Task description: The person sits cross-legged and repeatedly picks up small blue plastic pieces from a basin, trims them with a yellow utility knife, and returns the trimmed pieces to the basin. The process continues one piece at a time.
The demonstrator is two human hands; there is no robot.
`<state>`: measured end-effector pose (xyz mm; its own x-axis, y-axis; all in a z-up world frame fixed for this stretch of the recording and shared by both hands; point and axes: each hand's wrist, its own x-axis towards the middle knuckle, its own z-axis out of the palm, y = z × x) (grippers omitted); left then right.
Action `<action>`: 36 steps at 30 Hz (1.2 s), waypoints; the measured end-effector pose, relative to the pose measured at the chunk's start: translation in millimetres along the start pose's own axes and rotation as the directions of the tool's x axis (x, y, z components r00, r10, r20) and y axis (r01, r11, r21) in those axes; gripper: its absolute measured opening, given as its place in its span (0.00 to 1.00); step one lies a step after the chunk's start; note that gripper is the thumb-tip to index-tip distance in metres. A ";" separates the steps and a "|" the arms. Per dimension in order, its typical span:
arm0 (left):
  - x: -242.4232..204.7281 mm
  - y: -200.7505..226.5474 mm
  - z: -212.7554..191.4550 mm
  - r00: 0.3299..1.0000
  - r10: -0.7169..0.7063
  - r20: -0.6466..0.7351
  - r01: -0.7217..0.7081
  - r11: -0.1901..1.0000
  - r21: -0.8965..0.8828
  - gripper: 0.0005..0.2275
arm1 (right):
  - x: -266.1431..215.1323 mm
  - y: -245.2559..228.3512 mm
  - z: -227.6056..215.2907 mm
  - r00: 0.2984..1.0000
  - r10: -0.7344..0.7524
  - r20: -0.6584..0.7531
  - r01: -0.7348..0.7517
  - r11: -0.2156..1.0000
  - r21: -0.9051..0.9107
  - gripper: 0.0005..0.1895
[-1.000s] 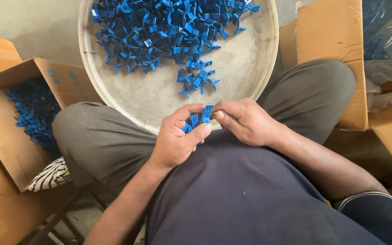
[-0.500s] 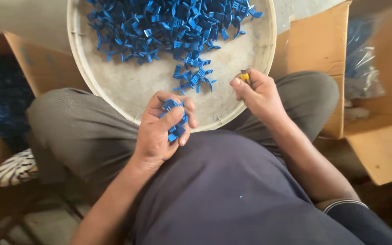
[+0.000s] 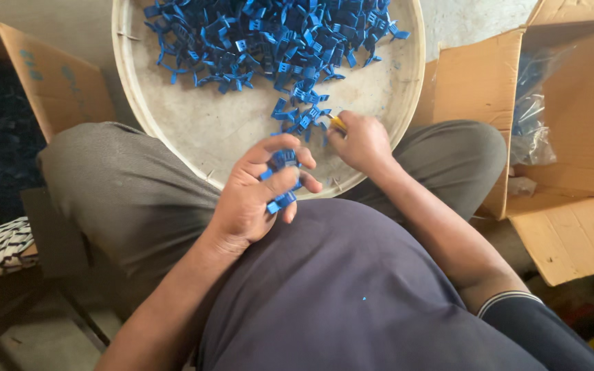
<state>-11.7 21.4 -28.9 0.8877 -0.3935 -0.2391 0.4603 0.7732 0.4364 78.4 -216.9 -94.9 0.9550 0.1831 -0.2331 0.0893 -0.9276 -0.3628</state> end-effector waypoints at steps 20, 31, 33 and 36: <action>7.4 -18.7 18.8 0.968 0.081 -0.236 0.101 0.737 0.669 0.19 | -25.7 11.9 -26.9 0.910 -0.187 0.371 -0.366 0.058 0.929 0.08; 11.2 -26.0 30.5 0.950 0.294 -0.104 -0.079 0.550 0.831 0.09 | -58.5 -19.1 -50.4 0.938 -0.215 0.273 -0.210 0.278 0.937 0.08; 10.6 -25.8 31.8 0.938 0.331 -0.100 -0.090 0.512 0.854 0.08 | -63.4 -24.2 -56.8 0.956 -0.261 0.135 0.003 0.465 0.885 0.09; 8.7 -23.3 35.0 0.900 0.433 0.054 -0.206 0.314 0.927 0.06 | -68.6 -31.5 -66.9 0.961 -0.268 0.073 0.152 0.727 0.670 0.10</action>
<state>-14.2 -17.5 -10.8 0.9987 -0.0465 0.0202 -0.0264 -0.1370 0.9902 29.0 -222.1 -7.2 0.8728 0.4486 -0.1925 0.0208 -0.4282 -0.9035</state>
